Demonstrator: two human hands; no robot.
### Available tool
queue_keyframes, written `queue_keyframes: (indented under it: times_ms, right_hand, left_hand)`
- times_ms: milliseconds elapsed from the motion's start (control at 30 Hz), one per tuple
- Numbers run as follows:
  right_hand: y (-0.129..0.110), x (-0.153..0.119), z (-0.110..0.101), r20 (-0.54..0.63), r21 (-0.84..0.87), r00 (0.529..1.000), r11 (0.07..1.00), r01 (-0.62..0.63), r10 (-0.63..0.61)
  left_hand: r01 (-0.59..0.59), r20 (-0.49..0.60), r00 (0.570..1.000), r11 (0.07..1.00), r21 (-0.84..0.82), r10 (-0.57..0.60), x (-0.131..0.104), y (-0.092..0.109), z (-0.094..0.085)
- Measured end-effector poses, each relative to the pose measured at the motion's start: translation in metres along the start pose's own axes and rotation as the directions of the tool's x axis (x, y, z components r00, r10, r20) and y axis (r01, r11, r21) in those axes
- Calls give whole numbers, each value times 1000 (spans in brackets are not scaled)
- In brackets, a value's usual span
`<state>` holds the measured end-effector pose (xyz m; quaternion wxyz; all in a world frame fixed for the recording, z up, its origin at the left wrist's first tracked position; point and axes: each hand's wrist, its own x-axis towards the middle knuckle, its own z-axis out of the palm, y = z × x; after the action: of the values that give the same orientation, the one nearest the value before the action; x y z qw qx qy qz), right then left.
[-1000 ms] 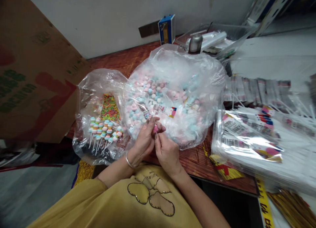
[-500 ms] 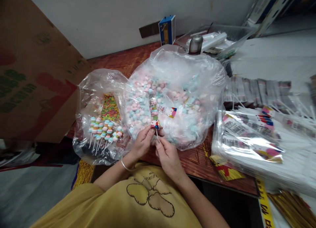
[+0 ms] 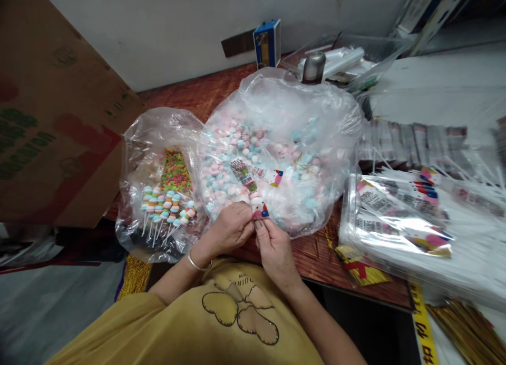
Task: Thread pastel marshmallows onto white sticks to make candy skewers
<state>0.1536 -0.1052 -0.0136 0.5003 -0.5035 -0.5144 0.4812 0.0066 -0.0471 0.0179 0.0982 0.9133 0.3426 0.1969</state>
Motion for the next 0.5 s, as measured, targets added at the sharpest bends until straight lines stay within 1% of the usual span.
queue_keyframes:
  times_ms: [67, 100, 133, 167, 200, 233, 267, 300, 333, 367, 400, 433, 500]
  right_hand:
    - [2, 1, 0, -10, 39, 1000, 999, -16, 16]
    - [3, 2, 0, -12, 50, 1000, 999, -15, 16]
    - [4, 3, 0, -7, 54, 1000, 998, -9, 10]
    - [4, 3, 0, 2, 55, 1000, 998, -2, 2]
    - [4, 4, -1, 13, 53, 1000, 999, 4, -4]
    - [4, 4, -2, 25, 48, 1000, 999, 7, -8]
    - [3, 5, -2, 34, 39, 999, 999, 9, -10]
    - [3, 5, -2, 41, 30, 999, 999, 10, -11]
    - [2, 5, -2, 45, 22, 999, 1000, 12, -13]
    - [2, 6, -2, 46, 16, 999, 1000, 17, -18]
    - [1, 6, -1, 41, 19, 999, 1000, 25, -26]
    - [1, 7, 0, 34, 34, 999, 999, 29, -30]
    - [0, 6, 1, 39, 111, 999, 994, -21, 17]
  left_hand:
    - [57, 6, 998, 998, -26, -57, -1, 3, 0]
    - [116, 0, 993, 991, -71, -116, -1, 5, -1]
    - [192, -9, 981, 970, -149, -195, -2, 6, -1]
    - [273, -11, 958, 923, -270, -286, -2, 7, -1]
    - [338, 2, 927, 836, -432, -374, -2, 8, -1]
    - [371, 32, 894, 697, -614, -447, -2, 8, -2]
    - [368, 82, 863, 509, -779, -499, -1, 9, -2]
    - [341, 144, 838, 299, -891, -527, 0, 9, -2]
    - [313, 210, 816, 105, -944, -538, 2, 10, -2]
    - [297, 273, 794, -46, -954, -543, 3, 11, -1]
    - [296, 328, 769, -149, -943, -549, 5, 12, 0]
    - [304, 372, 742, -215, -928, -557, 7, 13, 1]
    - [289, 409, 696, -291, -912, -590, 10, 14, 3]
